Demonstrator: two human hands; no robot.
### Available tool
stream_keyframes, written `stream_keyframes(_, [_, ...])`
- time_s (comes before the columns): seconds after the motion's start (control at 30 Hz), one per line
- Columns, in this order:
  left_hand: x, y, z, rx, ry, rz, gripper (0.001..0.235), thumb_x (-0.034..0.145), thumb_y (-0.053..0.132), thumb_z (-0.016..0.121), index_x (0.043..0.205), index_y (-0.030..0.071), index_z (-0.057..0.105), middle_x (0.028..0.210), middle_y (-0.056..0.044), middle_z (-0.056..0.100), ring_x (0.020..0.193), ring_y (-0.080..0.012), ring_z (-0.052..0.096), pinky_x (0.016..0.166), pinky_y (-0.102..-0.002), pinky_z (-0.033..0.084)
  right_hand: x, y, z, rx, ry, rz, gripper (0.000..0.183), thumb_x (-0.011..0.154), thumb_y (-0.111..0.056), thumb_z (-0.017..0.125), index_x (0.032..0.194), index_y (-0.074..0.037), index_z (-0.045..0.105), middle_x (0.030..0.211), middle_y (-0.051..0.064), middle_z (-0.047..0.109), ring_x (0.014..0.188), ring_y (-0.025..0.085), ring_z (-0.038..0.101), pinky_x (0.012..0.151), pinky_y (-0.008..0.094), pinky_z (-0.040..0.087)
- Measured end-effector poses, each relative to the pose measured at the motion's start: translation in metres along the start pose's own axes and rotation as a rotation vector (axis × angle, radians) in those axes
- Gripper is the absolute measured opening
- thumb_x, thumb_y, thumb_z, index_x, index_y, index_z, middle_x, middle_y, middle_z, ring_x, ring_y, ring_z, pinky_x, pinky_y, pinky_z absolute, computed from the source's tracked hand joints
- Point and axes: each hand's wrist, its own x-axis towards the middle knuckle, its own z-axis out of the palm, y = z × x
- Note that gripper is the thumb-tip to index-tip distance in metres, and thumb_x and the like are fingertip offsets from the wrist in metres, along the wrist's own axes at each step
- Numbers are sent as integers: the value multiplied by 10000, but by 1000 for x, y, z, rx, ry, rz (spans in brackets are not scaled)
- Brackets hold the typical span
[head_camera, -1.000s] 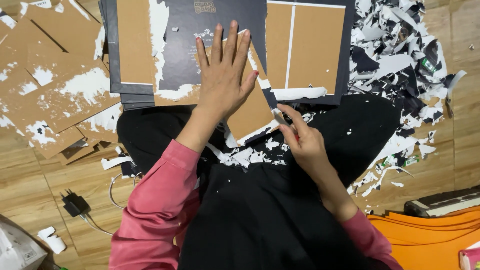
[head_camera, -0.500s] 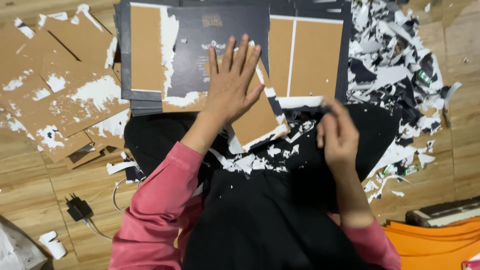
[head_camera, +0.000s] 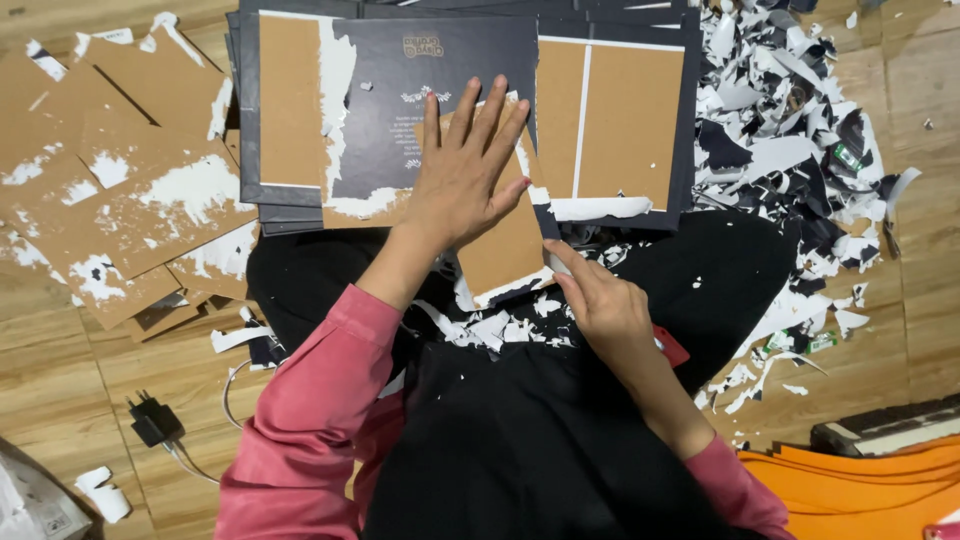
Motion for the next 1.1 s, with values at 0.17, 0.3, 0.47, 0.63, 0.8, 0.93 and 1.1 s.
stream_keyframes(0.17, [-4,-3,6,-237,194,-31,529,926,424,495,1367,216,291,1494,-36,67,1395,-275,48,1094,-615,26,0,-1,-9,645,-19,197,311,900,-163,440,1196,-180,534,866,-19,542,588,71,487,568,172,363])
stream_keyframes(0.3, [-28,32,-50,-627,791,-125,101,805,248,640,776,183,568,1418,-29,321,1400,-286,206,1150,-693,57,-1,-2,-18,1222,46,318,336,921,-170,391,1240,-81,444,593,56,467,395,77,395,352,144,240])
stream_keyframes(0.47, [-63,71,-99,-551,875,-60,66,813,346,699,819,284,679,1448,-21,254,1429,-255,121,1223,-555,-2,4,-10,-5,1431,118,274,331,934,-158,396,1251,-71,424,571,71,427,386,109,383,353,168,310])
stream_keyframes(0.63, [-80,91,-110,-396,869,-76,277,849,547,584,1067,389,650,1451,-41,229,1424,-278,63,1213,-549,-21,1,-27,-15,1155,103,262,324,895,-124,444,1211,-86,505,683,-27,519,532,21,407,530,152,336])
stream_keyframes(0.8, [-85,109,-105,-613,962,-105,498,863,441,606,1272,199,456,1418,32,329,1440,-267,31,1213,-677,-91,-1,-27,-15,1301,26,327,353,925,-224,395,1248,-92,449,590,68,493,389,84,412,360,150,278])
stream_keyframes(0.93, [-89,119,-102,-786,1006,-210,498,851,395,624,1262,145,496,1517,-106,148,1487,-323,-39,1292,-634,-87,0,-28,-16,1206,28,287,360,923,-234,382,1250,-95,443,587,56,504,389,84,396,367,171,259])
stream_keyframes(1.1, [-70,143,-133,-580,1106,-260,177,819,522,552,890,380,631,1374,156,354,1447,-137,126,1292,-673,63,1,-31,-16,1176,25,284,374,911,-230,395,1246,-74,446,589,53,494,396,68,395,354,146,257])
